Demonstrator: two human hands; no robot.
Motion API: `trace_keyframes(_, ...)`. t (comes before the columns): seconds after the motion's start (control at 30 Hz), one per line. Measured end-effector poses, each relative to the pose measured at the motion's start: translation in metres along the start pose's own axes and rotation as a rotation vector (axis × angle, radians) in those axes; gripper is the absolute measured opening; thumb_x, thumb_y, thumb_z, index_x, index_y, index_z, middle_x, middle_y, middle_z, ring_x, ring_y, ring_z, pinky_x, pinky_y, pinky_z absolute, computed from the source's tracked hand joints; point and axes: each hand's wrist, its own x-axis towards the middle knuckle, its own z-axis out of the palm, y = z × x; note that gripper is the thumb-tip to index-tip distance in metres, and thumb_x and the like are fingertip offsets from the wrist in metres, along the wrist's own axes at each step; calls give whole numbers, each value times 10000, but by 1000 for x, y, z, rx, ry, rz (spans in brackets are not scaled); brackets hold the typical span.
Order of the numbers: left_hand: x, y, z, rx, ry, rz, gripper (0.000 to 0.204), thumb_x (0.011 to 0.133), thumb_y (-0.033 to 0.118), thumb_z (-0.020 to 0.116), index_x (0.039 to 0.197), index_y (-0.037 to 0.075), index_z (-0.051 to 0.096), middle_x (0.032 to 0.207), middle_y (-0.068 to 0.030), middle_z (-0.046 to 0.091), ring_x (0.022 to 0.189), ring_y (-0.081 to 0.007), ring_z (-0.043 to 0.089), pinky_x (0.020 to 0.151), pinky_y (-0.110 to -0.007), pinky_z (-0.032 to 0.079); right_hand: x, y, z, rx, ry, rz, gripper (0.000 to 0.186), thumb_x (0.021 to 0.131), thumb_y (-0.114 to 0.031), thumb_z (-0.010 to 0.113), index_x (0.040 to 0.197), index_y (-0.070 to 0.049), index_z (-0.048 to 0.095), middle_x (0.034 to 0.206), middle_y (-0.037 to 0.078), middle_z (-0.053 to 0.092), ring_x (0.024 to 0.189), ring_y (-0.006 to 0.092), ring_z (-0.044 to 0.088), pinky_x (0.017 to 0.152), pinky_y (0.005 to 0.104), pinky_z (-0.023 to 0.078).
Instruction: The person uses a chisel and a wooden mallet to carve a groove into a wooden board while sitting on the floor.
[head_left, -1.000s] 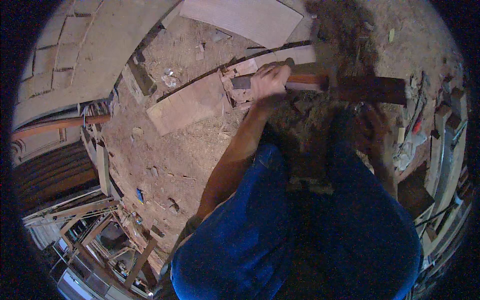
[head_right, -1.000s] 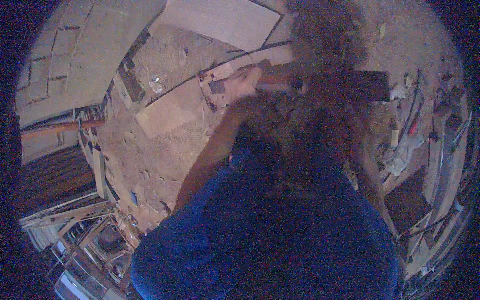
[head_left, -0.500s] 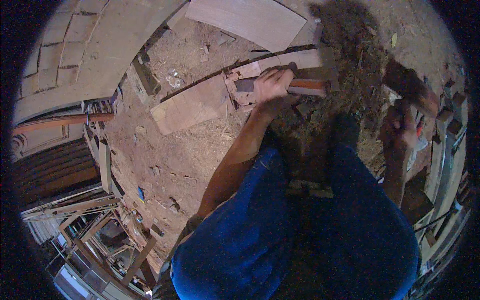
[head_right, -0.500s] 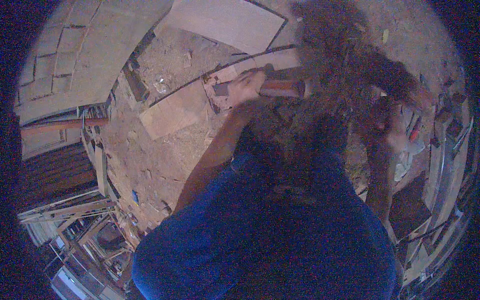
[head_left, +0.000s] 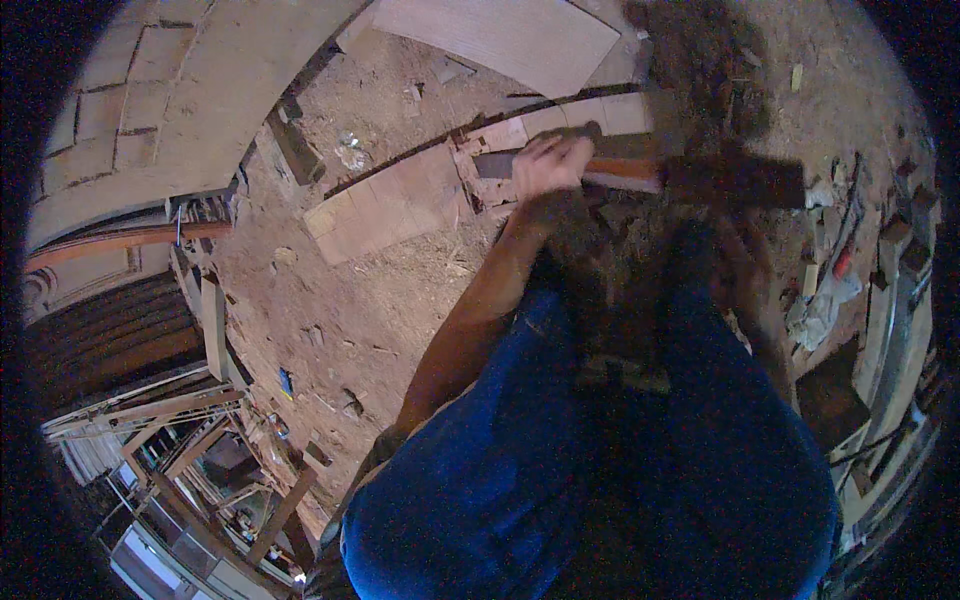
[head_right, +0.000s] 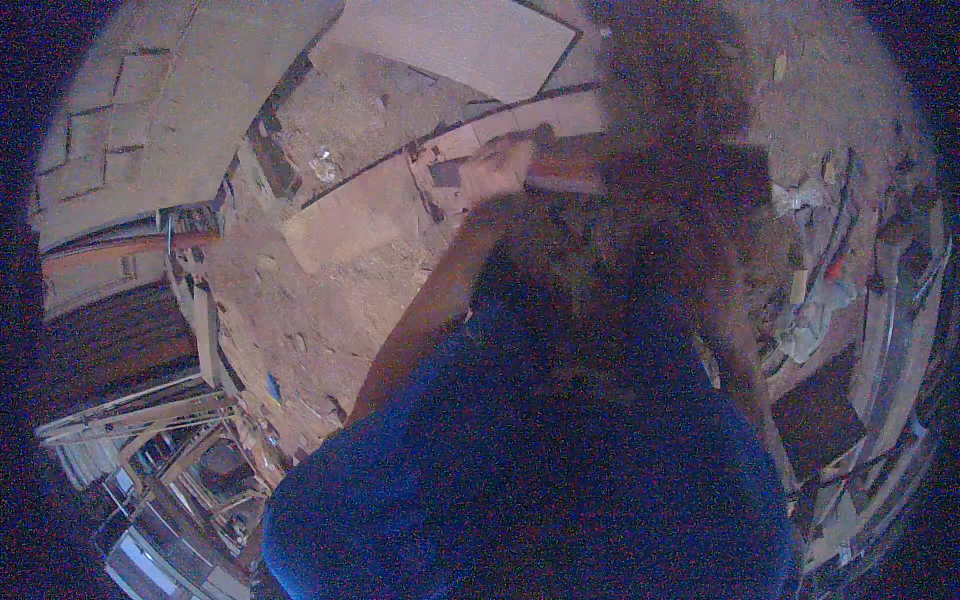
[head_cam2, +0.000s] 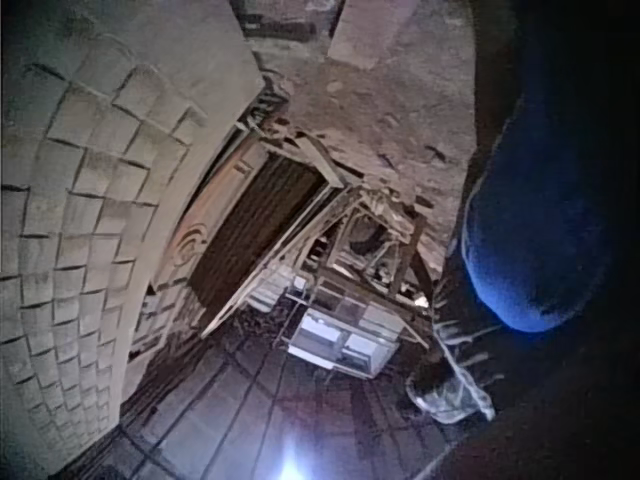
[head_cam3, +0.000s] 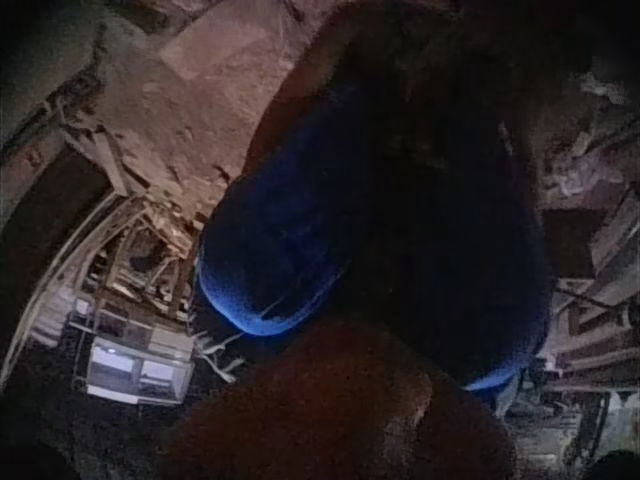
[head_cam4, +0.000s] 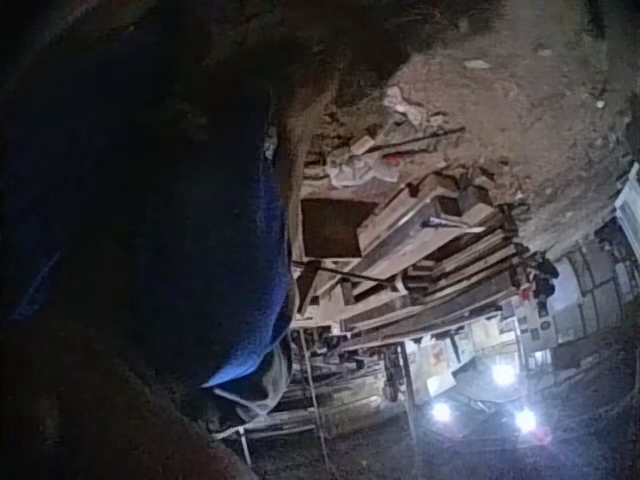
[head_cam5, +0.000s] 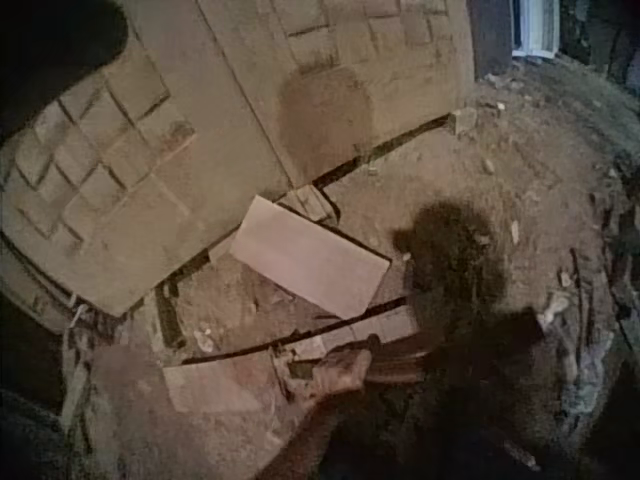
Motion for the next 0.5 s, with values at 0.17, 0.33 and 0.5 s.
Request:
trace_keyframes(0.17,3,-3,-12,38,3,-17,230,641,241,639,776,76,554,737,-135,643,731,-347,650,682,-437,538,8,13,7,1,-12,-24,245,975,-327,495,1031,-99,565,643,-28,441,447,77,373,383,231,283)
trace_keyframes(0.33,6,-2,-5,-27,8,20,195,645,208,615,769,73,548,704,-134,624,685,-330,632,624,-434,513,0,5,14,-235,-153,-185,264,980,-321,486,1069,-89,571,655,-23,452,453,76,381,387,233,292)
trace_keyframes(0.5,7,5,-4,-74,-88,-51,221,628,215,624,783,78,546,721,-119,623,710,-331,630,621,-439,507,4,26,-10,-420,-207,-287,286,985,-316,477,1108,-78,578,666,-18,463,459,76,389,391,235,300)
